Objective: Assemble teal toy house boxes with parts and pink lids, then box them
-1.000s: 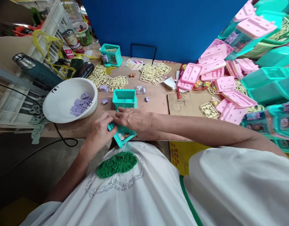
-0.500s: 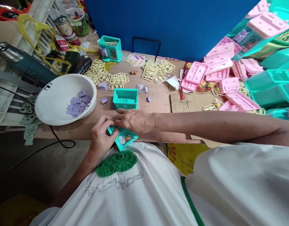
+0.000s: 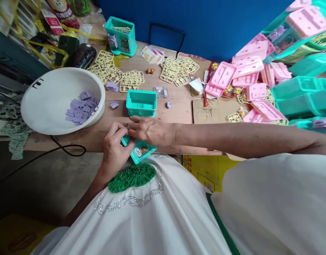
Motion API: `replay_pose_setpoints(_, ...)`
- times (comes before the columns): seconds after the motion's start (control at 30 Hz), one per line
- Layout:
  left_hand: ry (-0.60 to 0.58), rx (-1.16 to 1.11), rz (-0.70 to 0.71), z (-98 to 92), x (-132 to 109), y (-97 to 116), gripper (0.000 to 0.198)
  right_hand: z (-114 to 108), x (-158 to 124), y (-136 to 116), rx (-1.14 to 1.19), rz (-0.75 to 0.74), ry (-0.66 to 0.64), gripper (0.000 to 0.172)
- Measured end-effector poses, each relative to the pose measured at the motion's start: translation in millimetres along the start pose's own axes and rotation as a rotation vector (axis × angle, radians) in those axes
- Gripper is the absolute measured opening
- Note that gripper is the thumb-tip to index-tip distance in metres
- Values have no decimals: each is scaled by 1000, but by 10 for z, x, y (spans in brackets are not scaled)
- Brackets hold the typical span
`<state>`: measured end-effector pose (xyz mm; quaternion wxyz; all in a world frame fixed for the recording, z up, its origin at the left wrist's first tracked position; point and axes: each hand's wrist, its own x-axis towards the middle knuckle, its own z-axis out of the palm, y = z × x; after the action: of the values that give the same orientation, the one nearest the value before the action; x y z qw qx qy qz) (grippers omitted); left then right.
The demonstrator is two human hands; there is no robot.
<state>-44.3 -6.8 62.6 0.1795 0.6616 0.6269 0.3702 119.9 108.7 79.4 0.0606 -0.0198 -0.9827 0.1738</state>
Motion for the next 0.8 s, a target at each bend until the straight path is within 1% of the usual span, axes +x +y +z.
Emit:
replay_pose_setpoints(0.1,10,-121,-12,-28,18,-99,12,64,-112,36,217,121,175,18)
replay_pose_setpoints(0.13,-6,-196,-28,-46,11,-148,7,77,-153,34,297,177,238,18)
replay_pose_setpoints(0.17,-35,-283,-50,-65,-3,-202,6,87,-193,21,367,229,294,18)
replay_pose_setpoints(0.23,-109,-454,-105,-100,-56,-315,28,105,-260,-37,457,311,380,17)
replay_pose_setpoints(0.3,-167,-553,-154,-114,-123,-412,48,133,-294,-118,479,353,452,18)
replay_pose_setpoints(0.33,-176,-571,-175,-109,-154,-446,51,154,-297,-155,473,358,478,18)
replay_pose_setpoints(0.4,-170,-571,-201,-78,-199,-480,50,209,-279,-204,434,354,513,18)
replay_pose_setpoints(0.47,-130,-540,-190,-20,-218,-471,45,268,-246,-204,385,344,543,20)
replay_pose_setpoints(0.57,-16,-447,-119,88,-226,-423,39,318,-220,-140,361,302,574,22)
replay_pose_setpoints(0.67,70,-405,-76,187,-243,-400,38,288,-228,-84,287,227,543,18)
replay_pose_setpoints(0.73,83,-404,-58,232,-251,-411,35,219,-219,-77,148,174,468,21)
replay_pose_setpoints(0.8,87,-398,-33,254,-246,-434,33,116,-174,-82,-15,116,337,26)
